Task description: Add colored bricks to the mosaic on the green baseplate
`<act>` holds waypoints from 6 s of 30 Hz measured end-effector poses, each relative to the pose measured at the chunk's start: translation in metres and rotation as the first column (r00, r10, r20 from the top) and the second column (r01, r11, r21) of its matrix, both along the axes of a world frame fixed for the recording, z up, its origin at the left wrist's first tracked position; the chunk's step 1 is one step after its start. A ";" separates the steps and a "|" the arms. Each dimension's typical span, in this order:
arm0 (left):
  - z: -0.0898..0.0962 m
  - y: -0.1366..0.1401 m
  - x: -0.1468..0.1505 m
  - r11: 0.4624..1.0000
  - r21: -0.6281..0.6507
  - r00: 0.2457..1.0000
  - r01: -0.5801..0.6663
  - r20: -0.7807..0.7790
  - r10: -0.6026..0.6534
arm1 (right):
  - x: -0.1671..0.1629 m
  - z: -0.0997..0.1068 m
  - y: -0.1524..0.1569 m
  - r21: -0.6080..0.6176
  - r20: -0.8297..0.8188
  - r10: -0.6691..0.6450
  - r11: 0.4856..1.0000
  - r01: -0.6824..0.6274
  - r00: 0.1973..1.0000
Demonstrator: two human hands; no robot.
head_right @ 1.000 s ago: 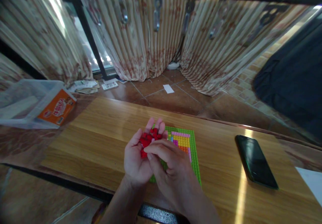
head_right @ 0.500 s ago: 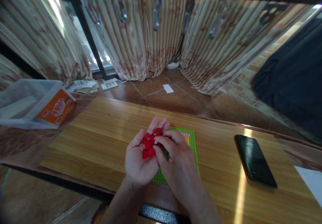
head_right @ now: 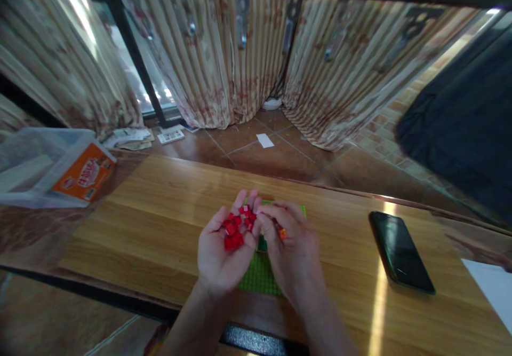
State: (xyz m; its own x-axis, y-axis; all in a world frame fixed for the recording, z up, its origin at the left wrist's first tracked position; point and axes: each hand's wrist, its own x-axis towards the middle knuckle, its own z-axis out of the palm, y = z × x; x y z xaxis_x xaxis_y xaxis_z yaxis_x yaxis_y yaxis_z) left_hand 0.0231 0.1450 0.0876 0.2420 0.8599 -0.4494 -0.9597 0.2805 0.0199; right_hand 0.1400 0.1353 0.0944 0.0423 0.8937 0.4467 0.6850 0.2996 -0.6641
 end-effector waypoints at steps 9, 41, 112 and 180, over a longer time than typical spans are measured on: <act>-0.002 0.006 -0.006 0.982 -0.113 0.986 -0.150 -0.084 0.140 | 0.029 -0.013 0.021 0.042 0.067 -0.076 0.996 0.073 0.995; -0.002 0.005 -0.007 0.994 -0.032 0.990 -0.102 -0.097 0.098 | 0.026 -0.037 0.035 -0.144 0.156 0.108 0.986 -0.086 0.982; -0.009 0.008 -0.003 0.973 -0.207 0.990 -0.106 -0.113 0.084 | 0.023 0.001 0.011 -0.058 -0.440 -0.168 0.986 0.159 0.882; -0.004 0.006 -0.003 0.997 -0.071 0.995 -0.031 -0.102 0.024 | 0.017 -0.039 0.032 -0.090 -0.111 0.040 0.995 -0.050 0.993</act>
State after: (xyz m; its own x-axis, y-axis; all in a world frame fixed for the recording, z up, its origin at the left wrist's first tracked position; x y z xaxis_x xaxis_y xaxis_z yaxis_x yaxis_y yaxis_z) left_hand 0.0196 0.1510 0.0838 0.1689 0.8300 -0.5316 -0.9613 0.2579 0.0973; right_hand 0.1566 0.1678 0.0552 0.0452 0.9329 0.3572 0.5944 0.2622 -0.7602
